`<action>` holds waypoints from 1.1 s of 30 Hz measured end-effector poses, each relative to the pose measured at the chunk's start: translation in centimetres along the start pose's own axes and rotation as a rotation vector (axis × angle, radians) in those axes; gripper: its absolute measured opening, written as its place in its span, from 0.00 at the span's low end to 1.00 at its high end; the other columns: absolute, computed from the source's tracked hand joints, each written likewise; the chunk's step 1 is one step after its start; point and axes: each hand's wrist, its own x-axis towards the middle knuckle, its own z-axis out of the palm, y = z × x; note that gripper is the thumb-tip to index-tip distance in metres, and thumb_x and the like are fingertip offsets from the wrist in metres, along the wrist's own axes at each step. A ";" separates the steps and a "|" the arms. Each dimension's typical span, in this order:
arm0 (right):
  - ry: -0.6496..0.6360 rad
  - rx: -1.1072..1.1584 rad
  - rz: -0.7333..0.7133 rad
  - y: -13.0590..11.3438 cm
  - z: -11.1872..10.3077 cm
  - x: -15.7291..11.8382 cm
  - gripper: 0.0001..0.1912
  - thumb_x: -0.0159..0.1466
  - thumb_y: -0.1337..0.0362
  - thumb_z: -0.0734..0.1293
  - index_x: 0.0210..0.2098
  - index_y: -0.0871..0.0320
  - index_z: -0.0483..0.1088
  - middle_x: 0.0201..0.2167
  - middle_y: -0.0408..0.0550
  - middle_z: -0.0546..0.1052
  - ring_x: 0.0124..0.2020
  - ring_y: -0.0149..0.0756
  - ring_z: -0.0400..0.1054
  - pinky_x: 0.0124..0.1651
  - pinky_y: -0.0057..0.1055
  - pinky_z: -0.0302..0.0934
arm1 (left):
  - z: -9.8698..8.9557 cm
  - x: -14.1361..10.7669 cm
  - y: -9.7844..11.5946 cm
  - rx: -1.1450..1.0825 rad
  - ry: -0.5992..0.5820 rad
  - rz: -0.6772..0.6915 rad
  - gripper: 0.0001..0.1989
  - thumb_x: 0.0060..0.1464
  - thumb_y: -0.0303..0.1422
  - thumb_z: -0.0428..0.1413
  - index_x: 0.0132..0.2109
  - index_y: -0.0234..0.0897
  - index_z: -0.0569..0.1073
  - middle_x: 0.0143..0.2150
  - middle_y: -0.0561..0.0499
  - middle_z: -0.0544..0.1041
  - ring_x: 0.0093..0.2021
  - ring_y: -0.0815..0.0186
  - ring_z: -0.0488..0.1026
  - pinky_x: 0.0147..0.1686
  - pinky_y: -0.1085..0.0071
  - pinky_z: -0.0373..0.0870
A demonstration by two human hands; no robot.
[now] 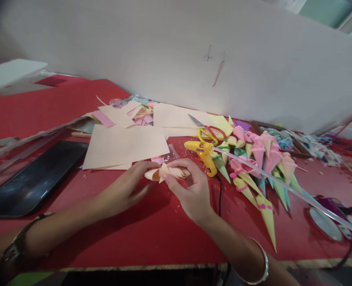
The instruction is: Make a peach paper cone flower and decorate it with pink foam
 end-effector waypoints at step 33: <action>-0.172 -0.119 -0.140 0.4 -0.2 -0.1 0.07 0.54 0.69 0.66 0.33 0.54 0.68 0.34 0.45 0.70 0.38 0.35 0.65 0.41 0.35 0.61 | 0.1 0.0 0.1 0.003 0.053 0.026 0.21 0.53 0.23 0.45 0.53 0.39 0.52 0.50 0.46 0.64 0.49 0.61 0.62 0.45 0.63 0.63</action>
